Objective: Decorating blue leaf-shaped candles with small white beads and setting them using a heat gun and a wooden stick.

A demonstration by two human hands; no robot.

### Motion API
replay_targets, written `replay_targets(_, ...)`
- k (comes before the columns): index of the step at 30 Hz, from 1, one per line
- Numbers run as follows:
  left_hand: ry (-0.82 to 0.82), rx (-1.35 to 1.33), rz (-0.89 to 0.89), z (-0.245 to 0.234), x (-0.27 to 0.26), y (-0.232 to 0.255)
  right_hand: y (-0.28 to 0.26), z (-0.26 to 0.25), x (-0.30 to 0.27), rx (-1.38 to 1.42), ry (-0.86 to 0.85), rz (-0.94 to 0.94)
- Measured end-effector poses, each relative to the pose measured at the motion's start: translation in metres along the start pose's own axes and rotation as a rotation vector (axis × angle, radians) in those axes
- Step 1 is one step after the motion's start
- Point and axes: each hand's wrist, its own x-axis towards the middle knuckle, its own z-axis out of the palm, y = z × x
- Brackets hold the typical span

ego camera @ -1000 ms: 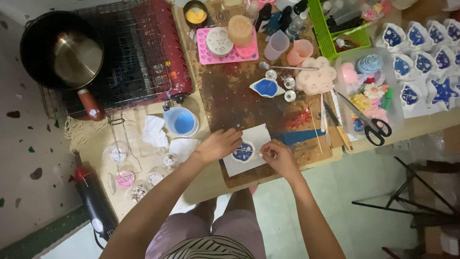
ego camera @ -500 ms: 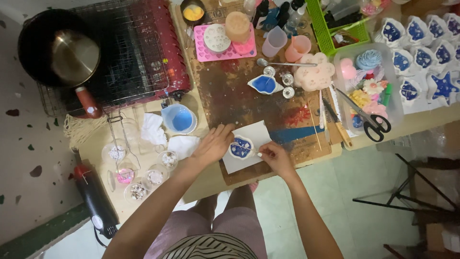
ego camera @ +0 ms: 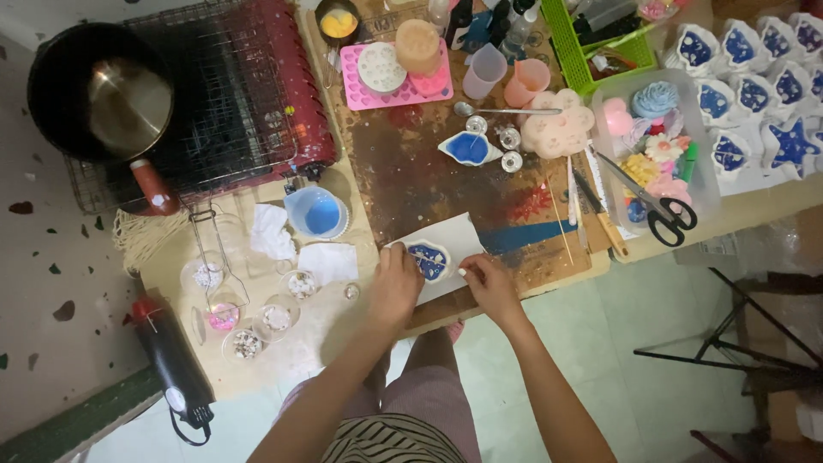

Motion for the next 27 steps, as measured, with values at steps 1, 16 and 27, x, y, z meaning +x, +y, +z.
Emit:
replay_targets(1,0.05,-0.027,-0.02,-0.003,-0.002,0.006,-0.005,-0.002,0.0,-0.07,0.0,-0.026)
replay_targets(16,0.281,0.059,-0.171,0.019,-0.025,0.023,-0.017,-0.007,0.003,-0.236,-0.021,-0.231)
replay_targets(27,0.207,-0.054,-0.01,0.01,-0.012,-0.016,-0.025,-0.019,0.014,-0.211,-0.141,-0.067)
